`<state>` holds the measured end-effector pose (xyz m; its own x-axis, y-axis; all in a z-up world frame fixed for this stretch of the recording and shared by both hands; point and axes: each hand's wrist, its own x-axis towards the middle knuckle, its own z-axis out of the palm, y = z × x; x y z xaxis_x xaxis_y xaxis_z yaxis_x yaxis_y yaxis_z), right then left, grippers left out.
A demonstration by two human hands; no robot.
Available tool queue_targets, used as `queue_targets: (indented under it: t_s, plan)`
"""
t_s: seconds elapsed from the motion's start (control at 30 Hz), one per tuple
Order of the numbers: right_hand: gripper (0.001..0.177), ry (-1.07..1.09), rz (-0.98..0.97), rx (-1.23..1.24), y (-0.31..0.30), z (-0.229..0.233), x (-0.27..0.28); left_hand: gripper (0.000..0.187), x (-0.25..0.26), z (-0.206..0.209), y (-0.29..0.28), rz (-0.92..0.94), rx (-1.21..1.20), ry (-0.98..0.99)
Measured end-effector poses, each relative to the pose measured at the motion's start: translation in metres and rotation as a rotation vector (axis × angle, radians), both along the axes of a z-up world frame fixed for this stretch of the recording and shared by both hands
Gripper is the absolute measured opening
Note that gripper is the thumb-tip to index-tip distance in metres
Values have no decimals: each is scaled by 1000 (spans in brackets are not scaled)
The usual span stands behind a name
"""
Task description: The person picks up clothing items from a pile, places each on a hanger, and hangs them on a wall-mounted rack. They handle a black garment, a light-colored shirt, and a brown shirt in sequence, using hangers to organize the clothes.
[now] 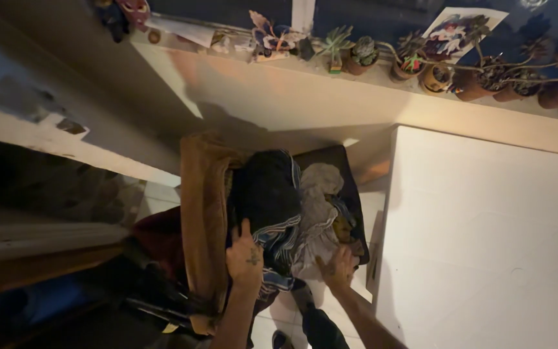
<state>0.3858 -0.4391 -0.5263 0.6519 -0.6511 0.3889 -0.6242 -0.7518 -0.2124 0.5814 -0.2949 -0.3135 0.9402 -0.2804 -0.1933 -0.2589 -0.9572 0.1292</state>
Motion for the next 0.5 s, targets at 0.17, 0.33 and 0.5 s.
queue_targets:
  t_s: [0.17,0.33,0.5]
  plan:
    - [31,578,-69,781,-17,87,24,46,5,-4,-6,-45,51,-220]
    - [20,370,348,701,3,10,19,67,10,-16,7,-192,354,-319]
    - [37,-178,262,1266,6,201,85,92,7,-35,18,-283,350,-451]
